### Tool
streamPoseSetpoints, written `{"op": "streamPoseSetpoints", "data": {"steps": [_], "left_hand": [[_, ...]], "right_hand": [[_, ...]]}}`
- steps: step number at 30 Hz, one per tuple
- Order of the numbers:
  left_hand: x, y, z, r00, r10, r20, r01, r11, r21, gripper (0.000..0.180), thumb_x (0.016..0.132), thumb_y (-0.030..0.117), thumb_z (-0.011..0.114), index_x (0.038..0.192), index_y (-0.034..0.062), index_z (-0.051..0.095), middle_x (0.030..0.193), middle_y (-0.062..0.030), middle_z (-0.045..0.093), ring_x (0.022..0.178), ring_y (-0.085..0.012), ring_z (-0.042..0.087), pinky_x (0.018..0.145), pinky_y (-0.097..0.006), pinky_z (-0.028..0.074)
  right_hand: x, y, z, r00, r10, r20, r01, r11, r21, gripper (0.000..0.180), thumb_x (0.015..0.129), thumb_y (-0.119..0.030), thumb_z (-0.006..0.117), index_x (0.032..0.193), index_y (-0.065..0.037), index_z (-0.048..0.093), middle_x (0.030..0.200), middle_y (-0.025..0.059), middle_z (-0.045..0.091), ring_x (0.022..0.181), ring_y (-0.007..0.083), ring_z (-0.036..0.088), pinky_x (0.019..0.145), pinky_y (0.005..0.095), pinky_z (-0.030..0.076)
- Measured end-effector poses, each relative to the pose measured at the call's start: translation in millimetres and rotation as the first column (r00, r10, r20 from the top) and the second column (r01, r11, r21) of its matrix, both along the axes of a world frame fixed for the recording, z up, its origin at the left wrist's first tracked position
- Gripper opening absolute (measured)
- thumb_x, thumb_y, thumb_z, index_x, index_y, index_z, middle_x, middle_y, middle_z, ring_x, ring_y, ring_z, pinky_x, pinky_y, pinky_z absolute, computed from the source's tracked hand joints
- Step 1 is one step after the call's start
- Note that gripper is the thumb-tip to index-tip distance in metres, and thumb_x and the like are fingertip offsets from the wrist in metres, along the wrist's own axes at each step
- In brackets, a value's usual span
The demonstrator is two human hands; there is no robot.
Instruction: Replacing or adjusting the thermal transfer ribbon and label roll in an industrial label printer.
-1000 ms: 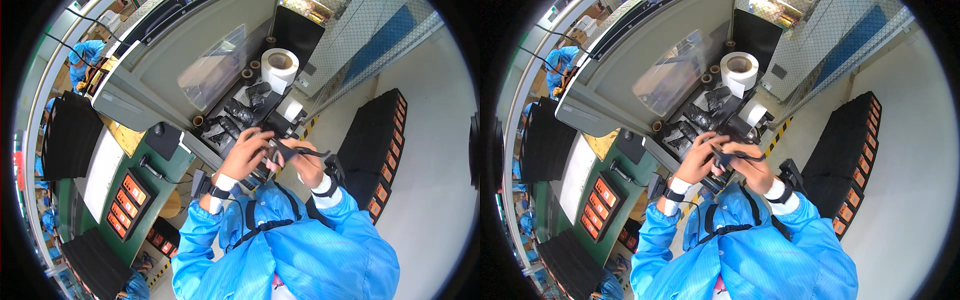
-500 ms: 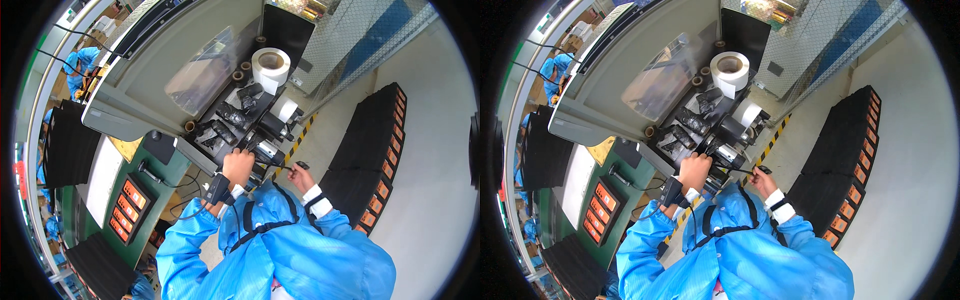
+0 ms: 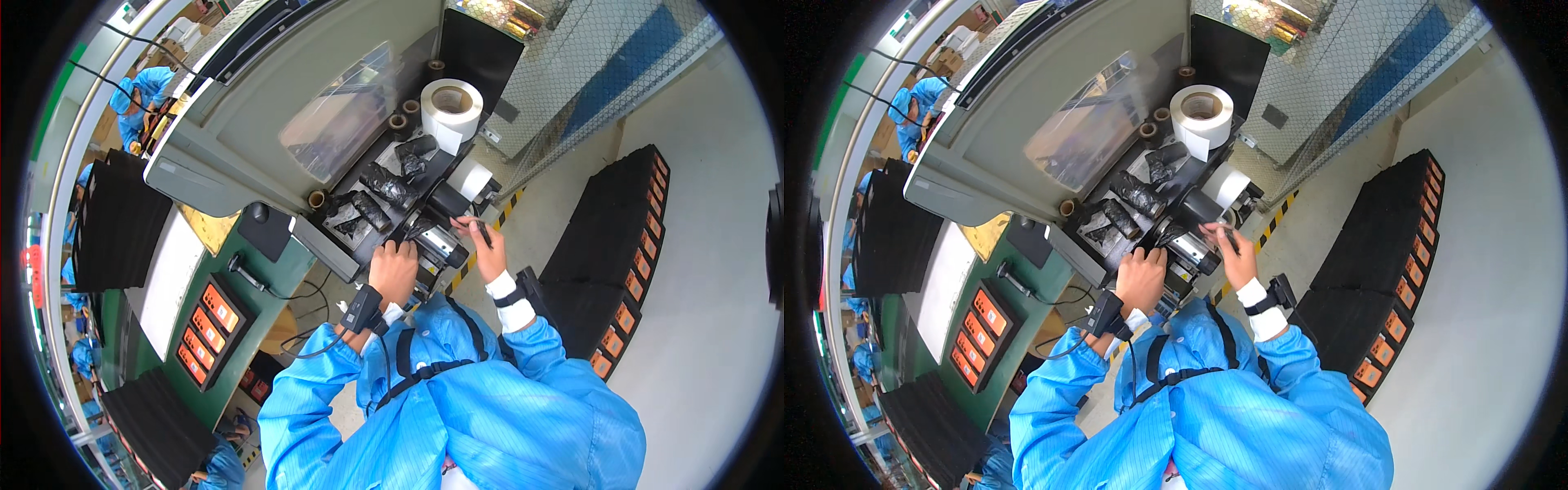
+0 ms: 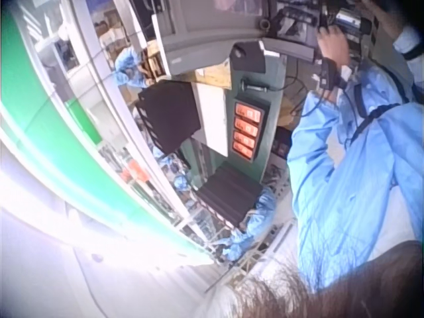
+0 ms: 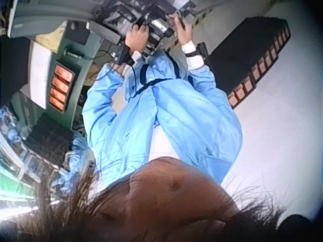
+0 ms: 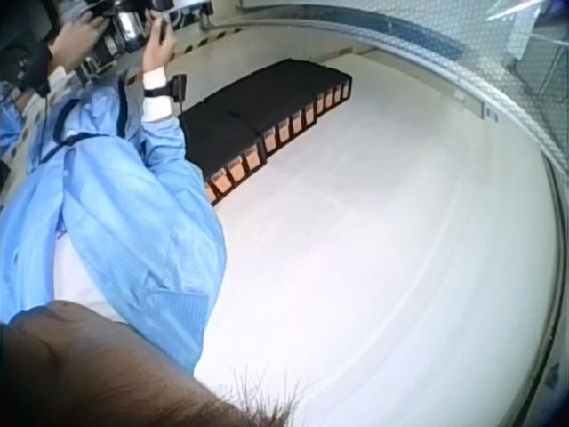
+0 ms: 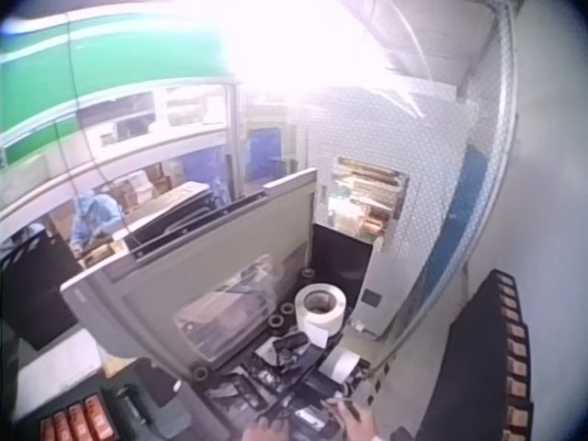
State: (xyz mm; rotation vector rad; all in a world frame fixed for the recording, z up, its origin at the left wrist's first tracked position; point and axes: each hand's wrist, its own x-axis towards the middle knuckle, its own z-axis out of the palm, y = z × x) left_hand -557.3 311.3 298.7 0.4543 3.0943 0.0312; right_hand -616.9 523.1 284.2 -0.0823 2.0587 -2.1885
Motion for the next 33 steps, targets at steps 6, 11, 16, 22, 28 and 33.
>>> {"op": "streamPoseSetpoints", "data": {"steps": [6, 11, 16, 22, 28, 33], "left_hand": [[6.3, -1.8, -2.1, 0.993, -0.017, -0.117, 0.023, 0.998, 0.052, 0.046, 0.086, 0.015, 0.066, 0.13, 0.0007, 0.066, 0.112, -0.0071, 0.073, 0.098, -0.0238, 0.066, 0.081, -0.036, 0.052], [3.3, -10.9, 30.6, 0.993, 0.1, 0.065, -0.119, 0.881, 0.459, 0.043, 0.093, 0.012, 0.063, 0.135, 0.0026, 0.062, 0.118, -0.0162, 0.071, 0.097, -0.0335, 0.069, 0.081, -0.043, 0.057], [-13.8, -18.3, 40.2, 0.986, 0.123, 0.112, -0.163, 0.575, 0.802, 0.033, 0.093, 0.009, 0.062, 0.126, 0.0049, 0.065, 0.108, -0.018, 0.068, 0.099, -0.0443, 0.066, 0.083, -0.048, 0.057], [-22.0, -31.1, 38.8, 0.994, -0.092, 0.058, 0.073, 0.961, 0.266, 0.011, 0.086, 0.013, 0.067, 0.094, 0.0087, 0.073, 0.096, -0.0058, 0.068, 0.097, -0.0277, 0.067, 0.076, -0.037, 0.061], [-13.2, -3.9, 13.1, 0.97, -0.165, 0.177, 0.166, 0.986, 0.009, 0.014, 0.083, 0.017, 0.071, 0.092, 0.0074, 0.073, 0.1, -0.0052, 0.066, 0.1, -0.0255, 0.065, 0.072, -0.035, 0.059], [-16.5, 5.0, 6.8, 0.964, -0.148, 0.221, 0.149, 0.989, 0.009, 0.022, 0.081, 0.018, 0.073, 0.098, 0.0045, 0.073, 0.105, -0.007, 0.065, 0.102, -0.0273, 0.064, 0.073, -0.036, 0.059]], "right_hand": [[-52.3, -32.8, 34.5, 0.961, 0.214, -0.174, -0.188, 0.97, 0.154, 0.033, 0.112, -0.021, 0.052, 0.12, 0.006, 0.07, 0.112, 0.0134, 0.078, 0.106, 0.0165, 0.073, 0.095, 0.0305, 0.056], [-41.8, -48.7, 85.8, 0.91, 0.382, -0.161, -0.329, 0.901, 0.283, 0.027, 0.109, -0.018, 0.057, 0.112, 0.004, 0.072, 0.097, 0.0111, 0.079, 0.089, 0.0148, 0.074, 0.083, 0.0312, 0.057], [-5.6, -54.8, 101.1, 0.818, 0.525, -0.234, -0.435, 0.832, 0.345, 0.025, 0.105, -0.014, 0.057, 0.105, 0.005, 0.073, 0.087, 0.0118, 0.075, 0.083, 0.0184, 0.073, 0.078, 0.032, 0.056], [46.3, -18.6, 48.6, 0.933, 0.359, -0.01, -0.346, 0.906, 0.243, 0.024, 0.103, -0.015, 0.061, 0.112, 0.003, 0.075, 0.092, 0.0134, 0.076, 0.084, 0.019, 0.074, 0.079, 0.0318, 0.057], [81.0, 20.5, -28.0, 0.954, 0.277, -0.115, -0.197, 0.869, 0.455, 0.022, 0.102, -0.012, 0.065, 0.117, 0.002, 0.076, 0.1, 0.0133, 0.079, 0.09, 0.0184, 0.075, 0.078, 0.0309, 0.058], [89.3, 22.6, -102.1, 0.982, 0.021, 0.188, -0.033, 0.998, 0.058, 0.023, 0.099, -0.004, 0.065, 0.119, 0.002, 0.073, 0.103, 0.0142, 0.079, 0.092, 0.0189, 0.076, 0.075, 0.0306, 0.057]]}}
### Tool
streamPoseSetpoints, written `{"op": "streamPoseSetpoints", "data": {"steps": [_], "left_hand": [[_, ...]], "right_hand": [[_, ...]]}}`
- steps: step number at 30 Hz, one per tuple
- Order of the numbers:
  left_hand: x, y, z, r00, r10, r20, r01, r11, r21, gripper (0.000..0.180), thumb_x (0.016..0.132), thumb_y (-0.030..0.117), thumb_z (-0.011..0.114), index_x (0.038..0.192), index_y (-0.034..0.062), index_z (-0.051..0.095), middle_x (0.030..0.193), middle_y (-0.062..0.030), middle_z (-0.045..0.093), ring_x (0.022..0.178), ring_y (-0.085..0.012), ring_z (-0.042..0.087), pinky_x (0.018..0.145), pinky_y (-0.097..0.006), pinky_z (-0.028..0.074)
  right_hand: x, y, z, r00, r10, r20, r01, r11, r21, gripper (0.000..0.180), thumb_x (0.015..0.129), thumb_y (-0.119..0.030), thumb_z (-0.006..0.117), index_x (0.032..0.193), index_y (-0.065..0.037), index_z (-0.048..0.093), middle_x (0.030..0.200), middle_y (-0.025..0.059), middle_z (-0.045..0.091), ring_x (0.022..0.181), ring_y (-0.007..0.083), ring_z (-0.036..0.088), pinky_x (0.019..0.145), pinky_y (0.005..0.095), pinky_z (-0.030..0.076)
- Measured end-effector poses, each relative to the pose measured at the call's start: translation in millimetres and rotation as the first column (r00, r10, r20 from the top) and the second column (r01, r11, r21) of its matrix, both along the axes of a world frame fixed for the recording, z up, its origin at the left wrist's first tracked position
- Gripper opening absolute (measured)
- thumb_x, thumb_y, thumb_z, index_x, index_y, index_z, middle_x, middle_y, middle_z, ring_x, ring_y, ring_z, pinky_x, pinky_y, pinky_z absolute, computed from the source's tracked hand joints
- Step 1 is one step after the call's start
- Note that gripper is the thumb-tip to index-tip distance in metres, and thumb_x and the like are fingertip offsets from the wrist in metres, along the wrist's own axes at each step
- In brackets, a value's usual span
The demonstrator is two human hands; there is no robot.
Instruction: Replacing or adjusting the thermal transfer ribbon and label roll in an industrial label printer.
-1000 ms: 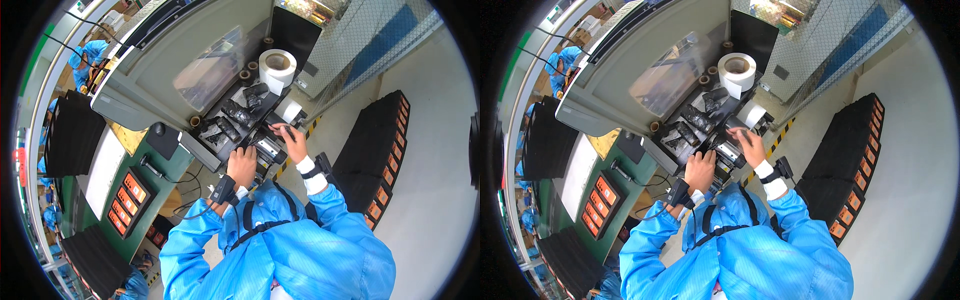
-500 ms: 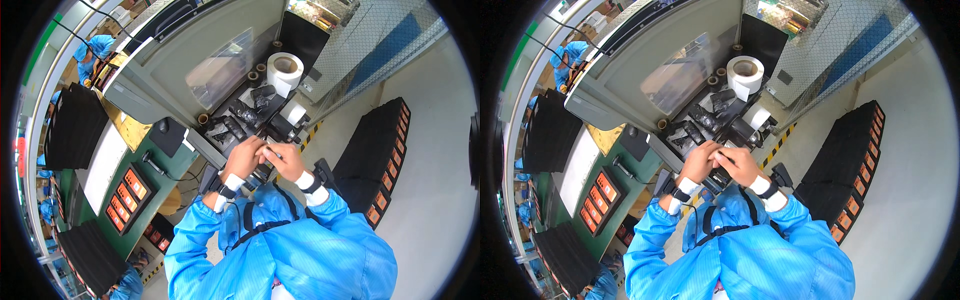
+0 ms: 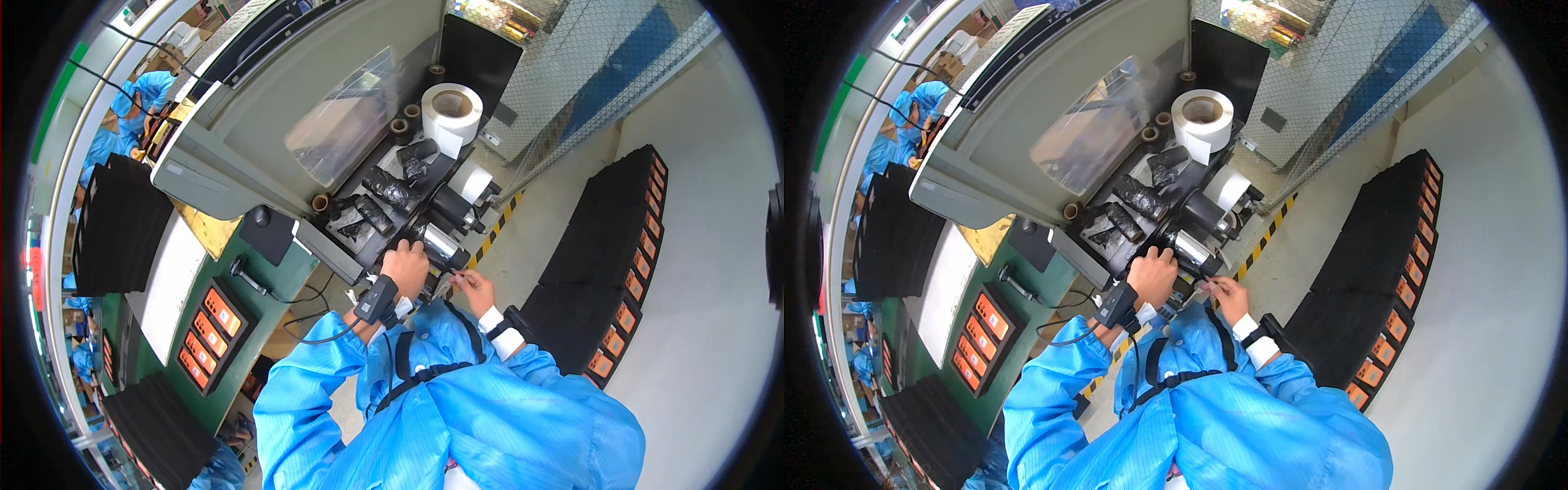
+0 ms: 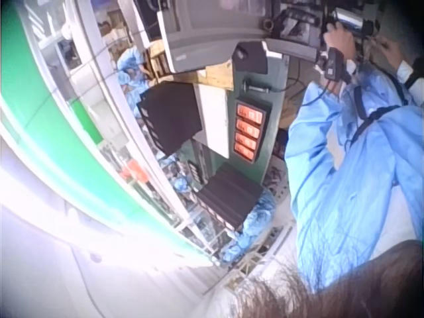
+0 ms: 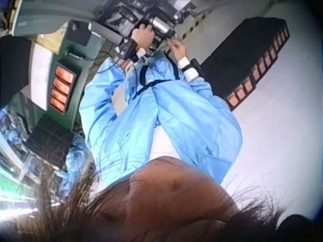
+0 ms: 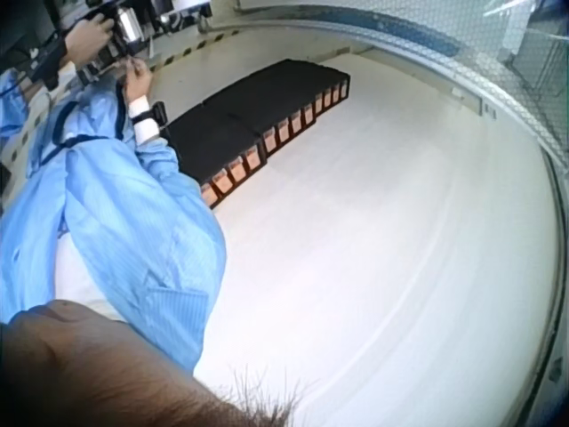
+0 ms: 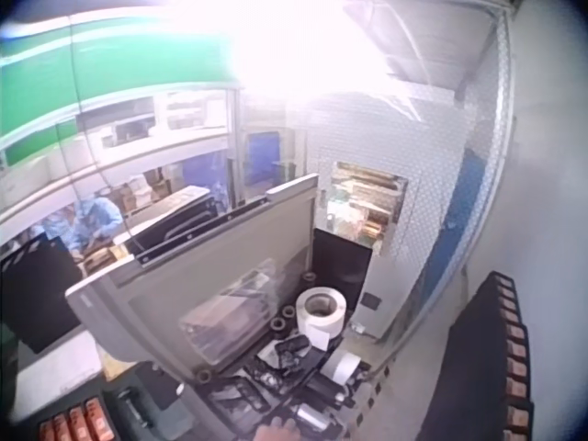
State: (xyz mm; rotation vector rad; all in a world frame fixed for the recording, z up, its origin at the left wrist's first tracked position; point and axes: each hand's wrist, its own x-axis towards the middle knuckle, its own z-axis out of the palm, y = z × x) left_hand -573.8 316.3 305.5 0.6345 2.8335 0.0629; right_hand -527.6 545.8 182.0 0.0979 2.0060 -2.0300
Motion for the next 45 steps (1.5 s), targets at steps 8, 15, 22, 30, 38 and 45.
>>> {"op": "streamPoseSetpoints", "data": {"steps": [8, 15, 22, 30, 38, 45], "left_hand": [[8.0, -0.3, -15.8, 0.987, 0.11, -0.12, -0.104, 0.993, 0.05, 0.03, 0.082, 0.015, 0.068, 0.11, 0.0029, 0.07, 0.105, -0.0058, 0.06, 0.101, -0.0252, 0.059, 0.07, -0.036, 0.057], [10.1, 3.1, -17.0, 0.974, 0.137, -0.18, -0.121, 0.988, 0.095, 0.023, 0.085, 0.017, 0.066, 0.102, 0.0032, 0.071, 0.103, -0.0059, 0.059, 0.101, -0.0243, 0.06, 0.07, -0.036, 0.056], [13.9, 2.9, -13.2, 0.967, 0.215, -0.136, -0.197, 0.971, 0.134, 0.029, 0.086, 0.017, 0.066, 0.111, 0.0022, 0.069, 0.105, -0.0073, 0.061, 0.102, -0.0258, 0.061, 0.076, -0.038, 0.056], [37.1, -7.3, 18.3, 0.9, 0.416, -0.134, -0.243, 0.731, 0.638, 0.038, 0.09, 0.01, 0.065, 0.125, -0.0037, 0.06, 0.13, -0.0178, 0.062, 0.118, -0.0343, 0.062, 0.094, -0.045, 0.054], [15.0, -8.4, 2.7, 0.954, 0.222, -0.2, -0.041, 0.76, 0.649, 0.031, 0.079, -0.002, 0.062, 0.109, -0.0014, 0.054, 0.155, -0.0271, 0.046, 0.143, -0.0397, 0.048, 0.112, -0.047, 0.046], [20.3, -7.5, -11.1, 0.97, 0.118, -0.215, -0.011, 0.897, 0.443, 0.034, 0.079, 0.005, 0.069, 0.11, -0.0016, 0.057, 0.163, -0.0234, 0.04, 0.151, -0.035, 0.041, 0.114, -0.049, 0.043]], "right_hand": [[-55.9, 22.9, 7.1, 0.997, 0.048, 0.065, -0.063, 0.962, 0.265, 0.02, 0.1, -0.003, 0.057, 0.115, 0.006, 0.067, 0.096, 0.0095, 0.078, 0.084, 0.0147, 0.075, 0.069, 0.0269, 0.056], [-95.1, 27.6, 32.2, 0.974, 0.227, -0.003, -0.218, 0.939, 0.265, 0.018, 0.103, -0.012, 0.062, 0.106, 0.003, 0.071, 0.088, 0.012, 0.076, 0.069, 0.021, 0.074, 0.065, 0.0311, 0.056], [-125.7, -33.2, 104.1, 0.876, 0.403, -0.264, -0.093, 0.679, 0.728, 0.025, 0.1, -0.026, 0.066, 0.096, -0.002, 0.074, 0.085, 0.0259, 0.07, 0.078, 0.0455, 0.069, 0.07, 0.0496, 0.055], [-127.1, -74.5, 123.6, 0.745, 0.513, -0.427, 0.001, 0.639, 0.769, 0.018, 0.095, -0.023, 0.072, 0.093, -0.006, 0.077, 0.088, 0.0121, 0.07, 0.081, 0.0354, 0.068, 0.072, 0.0457, 0.053], [-102.3, -71.4, 103.5, 0.688, 0.451, -0.569, 0.116, 0.706, 0.699, 0.011, 0.091, -0.013, 0.073, 0.1, -0.008, 0.078, 0.097, 0.0039, 0.069, 0.093, 0.0302, 0.065, 0.078, 0.0432, 0.055], [-81.1, -49.5, 129.2, 0.652, 0.622, -0.433, -0.054, 0.608, 0.792, 0.034, 0.091, -0.016, 0.071, 0.122, -0.002, 0.072, 0.127, 0.0119, 0.063, 0.113, 0.0338, 0.058, 0.098, 0.0452, 0.046]]}}
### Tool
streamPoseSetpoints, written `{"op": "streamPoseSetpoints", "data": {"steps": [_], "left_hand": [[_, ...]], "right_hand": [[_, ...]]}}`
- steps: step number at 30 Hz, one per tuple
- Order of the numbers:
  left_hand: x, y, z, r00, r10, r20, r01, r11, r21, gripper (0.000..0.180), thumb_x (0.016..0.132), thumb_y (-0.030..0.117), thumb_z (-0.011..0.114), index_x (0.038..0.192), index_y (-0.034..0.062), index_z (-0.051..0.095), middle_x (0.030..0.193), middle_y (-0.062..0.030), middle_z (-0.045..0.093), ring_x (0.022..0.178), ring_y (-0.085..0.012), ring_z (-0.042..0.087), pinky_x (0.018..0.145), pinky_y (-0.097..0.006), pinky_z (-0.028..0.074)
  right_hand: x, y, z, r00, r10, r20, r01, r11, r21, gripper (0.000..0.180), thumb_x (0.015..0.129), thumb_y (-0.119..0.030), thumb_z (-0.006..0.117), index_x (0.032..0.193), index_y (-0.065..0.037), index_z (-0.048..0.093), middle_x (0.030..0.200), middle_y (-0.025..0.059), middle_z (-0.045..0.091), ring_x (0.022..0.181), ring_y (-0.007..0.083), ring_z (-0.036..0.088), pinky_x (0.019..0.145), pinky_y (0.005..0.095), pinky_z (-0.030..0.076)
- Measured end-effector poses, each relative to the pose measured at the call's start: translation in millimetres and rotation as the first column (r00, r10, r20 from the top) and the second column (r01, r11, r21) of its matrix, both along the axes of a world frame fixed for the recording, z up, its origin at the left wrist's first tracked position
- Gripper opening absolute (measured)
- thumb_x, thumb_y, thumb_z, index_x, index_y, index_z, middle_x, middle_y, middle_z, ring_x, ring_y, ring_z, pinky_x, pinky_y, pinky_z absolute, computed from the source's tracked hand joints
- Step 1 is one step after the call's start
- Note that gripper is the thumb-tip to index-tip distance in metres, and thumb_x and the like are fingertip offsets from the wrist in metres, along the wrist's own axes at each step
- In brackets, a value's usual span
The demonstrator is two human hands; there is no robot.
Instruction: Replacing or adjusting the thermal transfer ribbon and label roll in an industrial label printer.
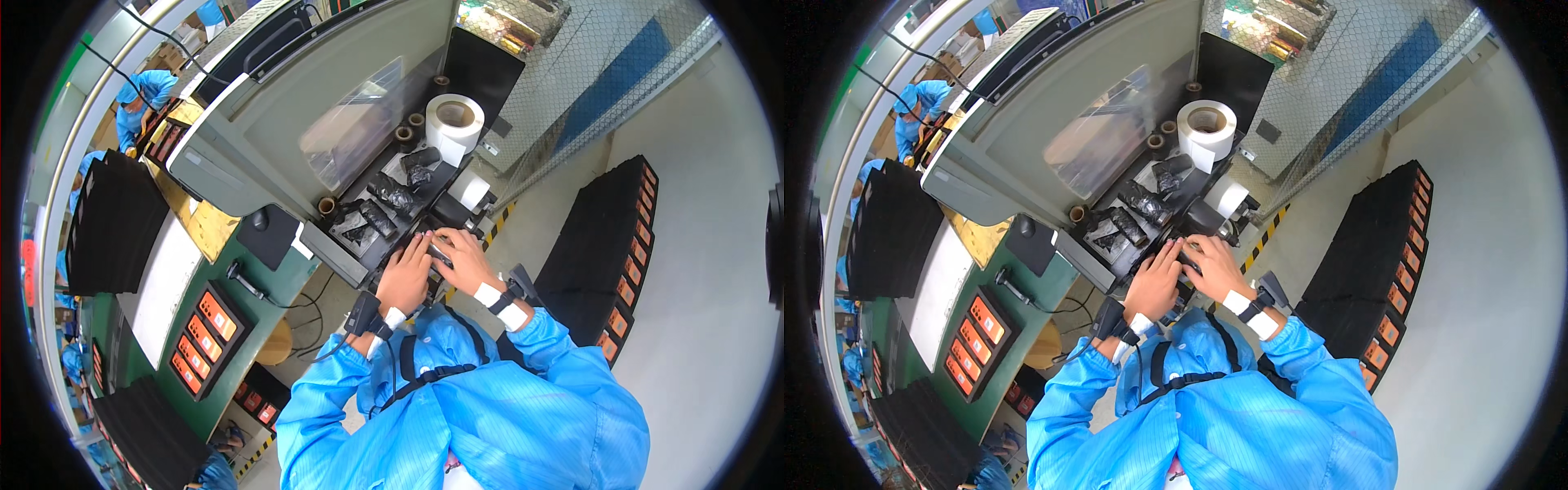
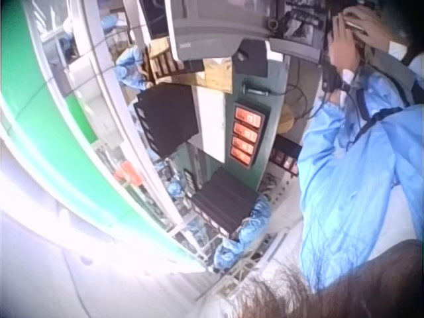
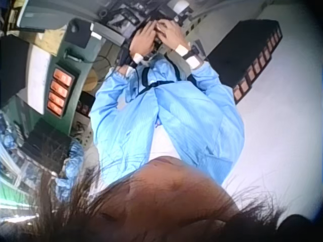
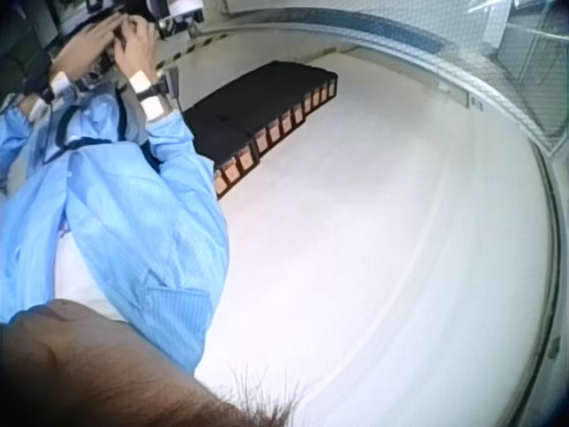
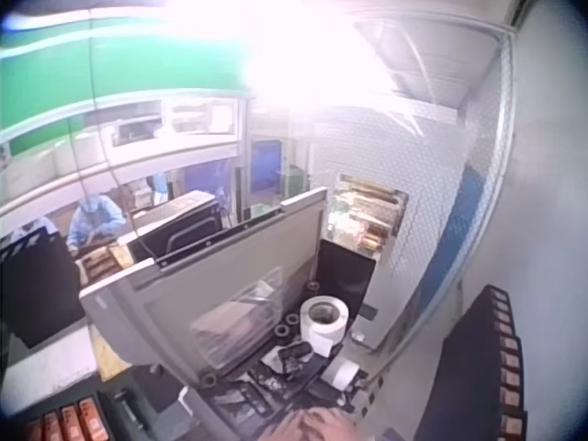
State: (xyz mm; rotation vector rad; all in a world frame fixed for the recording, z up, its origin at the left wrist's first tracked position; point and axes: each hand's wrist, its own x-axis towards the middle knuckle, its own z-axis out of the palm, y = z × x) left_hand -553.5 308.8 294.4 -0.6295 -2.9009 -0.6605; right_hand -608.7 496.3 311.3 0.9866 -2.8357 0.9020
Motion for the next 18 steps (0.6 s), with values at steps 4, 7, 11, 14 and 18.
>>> {"op": "streamPoseSetpoints", "data": {"steps": [4, 7, 11, 14, 18], "left_hand": [[1.6, 3.7, 5.6, 0.999, 0.009, 0.034, -0.005, 0.992, -0.126, 0.036, 0.078, 0.012, 0.073, 0.109, 0.0006, 0.058, 0.165, -0.021, 0.038, 0.151, -0.0331, 0.041, 0.112, -0.053, 0.044], [3.6, 10.1, -1.0, 0.999, 0.036, -0.015, -0.038, 0.982, -0.185, 0.036, 0.08, 0.014, 0.073, 0.11, 0.0006, 0.059, 0.165, -0.0201, 0.039, 0.151, -0.0341, 0.041, 0.111, -0.054, 0.044], [10.1, 15.7, 1.6, 0.996, 0.085, -0.019, -0.087, 0.972, -0.218, 0.027, 0.085, 0.019, 0.069, 0.105, 0.001, 0.063, 0.164, -0.0204, 0.041, 0.15, -0.0355, 0.042, 0.112, -0.055, 0.042], [11.8, 18.2, 3.8, 0.996, 0.085, -0.023, -0.088, 0.97, -0.227, 0.026, 0.086, 0.02, 0.068, 0.103, 0.0006, 0.065, 0.164, -0.0215, 0.04, 0.15, -0.0349, 0.041, 0.113, -0.056, 0.04], [12.9, 17.5, -1.7, 0.997, 0.075, -0.027, -0.079, 0.964, -0.256, 0.032, 0.086, 0.025, 0.068, 0.107, 0.0005, 0.069, 0.163, -0.0221, 0.041, 0.15, -0.0343, 0.04, 0.113, -0.057, 0.039]], "right_hand": [[4.4, 14.1, -2.8, 0.998, 0.07, -0.006, -0.07, 0.997, 0.031, 0.038, 0.093, -0.02, 0.071, 0.127, -0.003, 0.071, 0.136, 0.0111, 0.063, 0.124, 0.0326, 0.056, 0.109, 0.045, 0.042], [11.5, 26.4, -9.7, 0.997, -0.012, 0.079, 0.023, 0.991, -0.134, 0.032, 0.094, -0.016, 0.071, 0.124, -0.004, 0.071, 0.132, 0.0123, 0.065, 0.121, 0.0329, 0.06, 0.105, 0.043, 0.046], [20.6, 60.3, -30.6, 0.855, -0.344, 0.388, 0.452, 0.862, -0.231, 0.026, 0.096, -0.017, 0.071, 0.115, 0.0, 0.07, 0.121, 0.0142, 0.068, 0.099, 0.029, 0.069, 0.087, 0.0398, 0.055], [29.6, 83.9, -69.7, 0.694, -0.406, 0.594, 0.56, 0.824, -0.09, 0.037, 0.102, -0.032, 0.066, 0.123, 0.0, 0.066, 0.117, 0.0135, 0.069, 0.092, 0.0228, 0.07, 0.079, 0.0357, 0.056], [29.1, 75.5, -77.3, 0.324, -0.023, 0.946, 0.625, 0.756, -0.196, 0.052, 0.108, -0.051, 0.054, 0.134, -0.005, 0.058, 0.111, 0.0105, 0.069, 0.091, 0.0189, 0.07, 0.076, 0.0306, 0.055]]}}
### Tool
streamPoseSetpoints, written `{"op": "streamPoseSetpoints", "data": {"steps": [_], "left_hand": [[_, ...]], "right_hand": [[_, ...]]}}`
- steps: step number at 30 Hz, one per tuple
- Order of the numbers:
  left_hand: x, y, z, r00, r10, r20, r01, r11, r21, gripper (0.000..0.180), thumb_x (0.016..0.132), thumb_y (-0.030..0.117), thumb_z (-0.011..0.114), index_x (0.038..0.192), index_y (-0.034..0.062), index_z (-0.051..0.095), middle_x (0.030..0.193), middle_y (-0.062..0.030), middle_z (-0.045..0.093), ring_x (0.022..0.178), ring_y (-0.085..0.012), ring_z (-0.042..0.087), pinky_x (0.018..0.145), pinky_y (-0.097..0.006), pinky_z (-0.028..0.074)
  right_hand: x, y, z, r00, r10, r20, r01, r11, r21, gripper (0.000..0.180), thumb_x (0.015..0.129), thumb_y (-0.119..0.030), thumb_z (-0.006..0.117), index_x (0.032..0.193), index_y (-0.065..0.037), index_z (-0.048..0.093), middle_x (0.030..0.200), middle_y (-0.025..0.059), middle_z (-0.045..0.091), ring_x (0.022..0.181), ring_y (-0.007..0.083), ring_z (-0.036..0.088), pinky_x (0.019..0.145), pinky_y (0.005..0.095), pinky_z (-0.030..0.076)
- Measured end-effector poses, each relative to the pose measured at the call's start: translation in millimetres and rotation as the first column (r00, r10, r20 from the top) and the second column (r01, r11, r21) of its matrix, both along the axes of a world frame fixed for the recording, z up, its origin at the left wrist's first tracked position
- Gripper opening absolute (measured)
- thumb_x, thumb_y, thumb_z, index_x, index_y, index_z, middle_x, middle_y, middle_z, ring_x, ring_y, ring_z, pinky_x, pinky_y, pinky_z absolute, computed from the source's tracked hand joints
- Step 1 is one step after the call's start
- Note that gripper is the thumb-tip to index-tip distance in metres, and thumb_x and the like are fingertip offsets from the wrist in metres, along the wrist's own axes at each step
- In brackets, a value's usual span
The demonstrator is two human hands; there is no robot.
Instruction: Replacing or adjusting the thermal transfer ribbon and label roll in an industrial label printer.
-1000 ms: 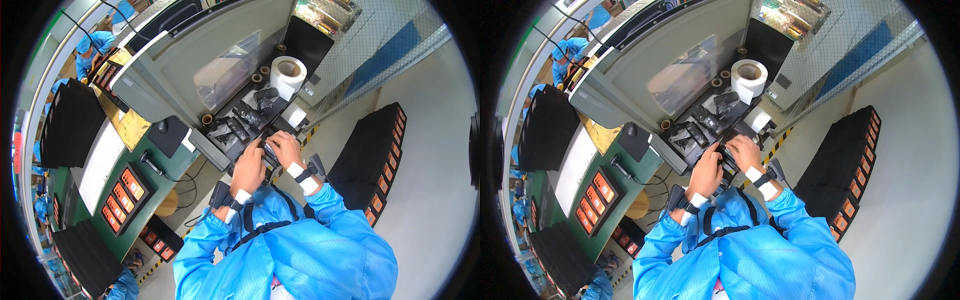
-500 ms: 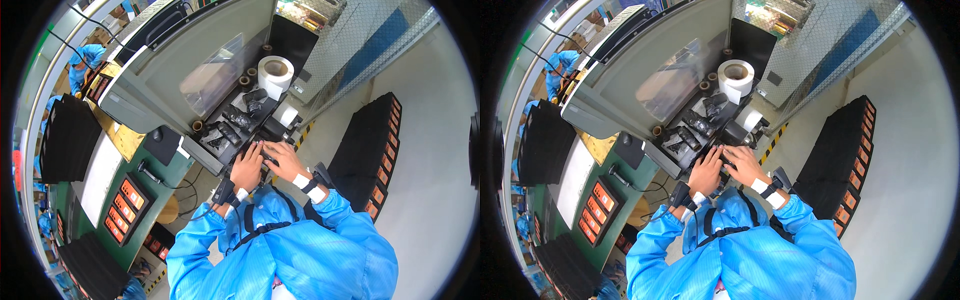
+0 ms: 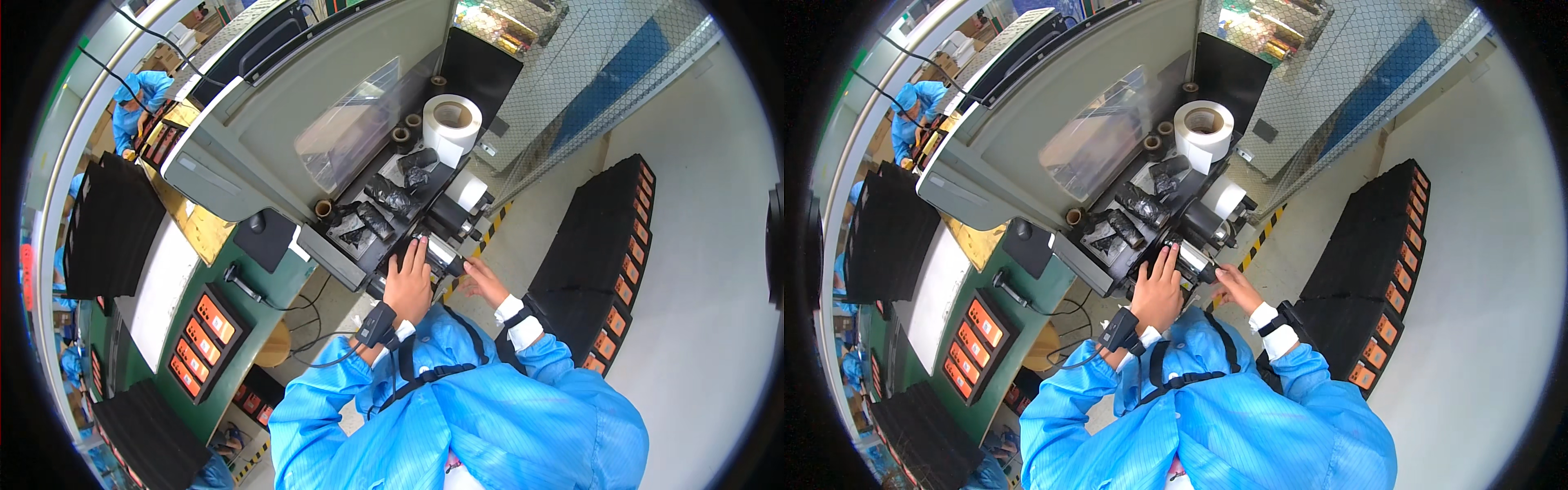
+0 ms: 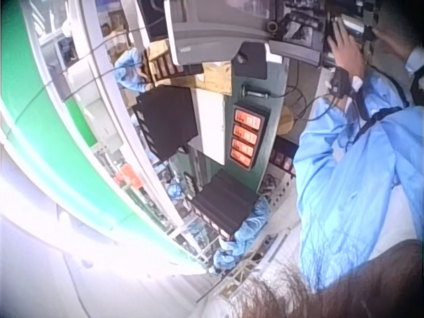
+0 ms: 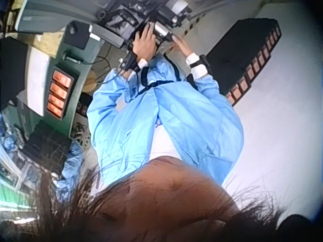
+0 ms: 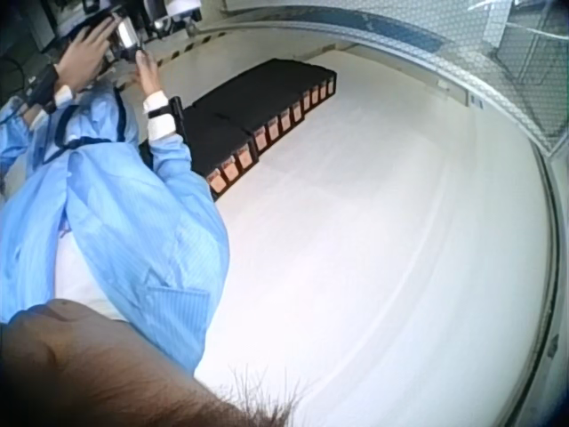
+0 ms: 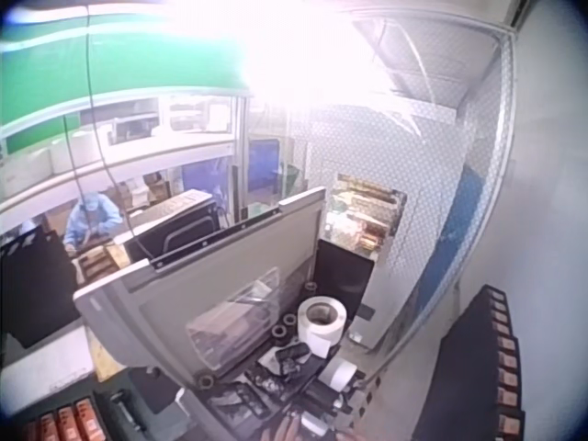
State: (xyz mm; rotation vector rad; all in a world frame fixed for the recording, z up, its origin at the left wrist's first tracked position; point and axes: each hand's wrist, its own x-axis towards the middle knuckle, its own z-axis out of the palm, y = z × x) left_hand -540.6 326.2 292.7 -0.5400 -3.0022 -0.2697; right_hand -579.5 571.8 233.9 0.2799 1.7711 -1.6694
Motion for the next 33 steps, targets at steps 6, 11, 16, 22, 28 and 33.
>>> {"op": "streamPoseSetpoints", "data": {"steps": [6, 11, 16, 22, 28, 33], "left_hand": [[1.9, 0.0, 1.3, 0.998, -0.001, 0.061, 0.0, 1.0, 0.011, 0.047, 0.09, 0.031, 0.07, 0.123, -0.0004, 0.063, 0.166, -0.0206, 0.037, 0.152, -0.0327, 0.038, 0.113, -0.058, 0.039], [1.6, -0.8, 7.6, 0.998, 0.007, 0.063, -0.006, 1.0, -0.01, 0.079, 0.091, 0.041, 0.072, 0.151, -0.002, 0.045, 0.167, -0.0168, 0.036, 0.151, -0.0316, 0.037, 0.112, -0.057, 0.04], [-4.2, 2.0, 11.1, 0.994, 0.043, 0.099, -0.039, 0.998, -0.045, 0.089, 0.089, 0.045, 0.073, 0.156, -0.0025, 0.041, 0.162, -0.0145, 0.04, 0.144, -0.0321, 0.042, 0.108, -0.053, 0.043], [-6.4, 6.5, 4.2, 0.996, 0.069, 0.052, -0.067, 0.997, -0.031, 0.089, 0.084, 0.048, 0.077, 0.151, -0.0037, 0.048, 0.155, -0.0127, 0.045, 0.139, -0.0313, 0.044, 0.102, -0.049, 0.044], [-1.8, 10.9, -2.7, 0.985, 0.171, 0.03, -0.171, 0.985, -0.031, 0.083, 0.085, 0.049, 0.076, 0.144, -0.0049, 0.055, 0.151, -0.0139, 0.048, 0.138, -0.0308, 0.044, 0.102, -0.047, 0.043], [0.3, 10.9, -11.5, 0.972, 0.215, 0.098, -0.21, 0.976, -0.062, 0.075, 0.089, 0.053, 0.07, 0.135, -0.006, 0.062, 0.15, -0.0152, 0.05, 0.136, -0.0304, 0.044, 0.108, -0.047, 0.037]], "right_hand": [[-16.0, -2.5, -18.4, 0.941, 0.121, 0.317, 0.027, 0.905, -0.424, 0.062, 0.11, -0.058, 0.041, 0.144, -0.006, 0.049, 0.107, 0.0118, 0.071, 0.09, 0.0186, 0.071, 0.076, 0.03, 0.056], [-15.1, -4.0, -28.9, 0.913, 0.126, 0.387, 0.114, 0.834, -0.54, 0.061, 0.111, -0.059, 0.04, 0.133, -0.004, 0.056, 0.098, 0.0085, 0.071, 0.084, 0.015, 0.068, 0.075, 0.0292, 0.056], [-11.7, -8.1, -24.9, 0.911, 0.09, 0.403, 0.156, 0.828, -0.539, 0.058, 0.11, -0.059, 0.042, 0.132, -0.007, 0.057, 0.095, 0.0061, 0.069, 0.08, 0.0138, 0.065, 0.073, 0.0282, 0.055], [-12.4, -5.9, -26.7, 0.875, 0.117, 0.47, 0.219, 0.77, -0.599, 0.056, 0.11, -0.056, 0.045, 0.138, -0.008, 0.054, 0.097, 0.0054, 0.066, 0.08, 0.0136, 0.062, 0.073, 0.0275, 0.053], [-6.3, -9.2, -29.9, 0.944, 0.04, 0.326, 0.15, 0.829, -0.538, 0.054, 0.108, -0.051, 0.054, 0.141, -0.009, 0.052, 0.101, 0.0041, 0.065, 0.08, 0.0122, 0.06, 0.073, 0.0284, 0.054], [-0.5, -19.0, -13.7, 0.982, 0.025, -0.185, -0.034, 0.998, -0.048, 0.051, 0.107, -0.051, 0.057, 0.136, -0.009, 0.057, 0.101, 0.0039, 0.067, 0.08, 0.0113, 0.061, 0.074, 0.0308, 0.054]]}}
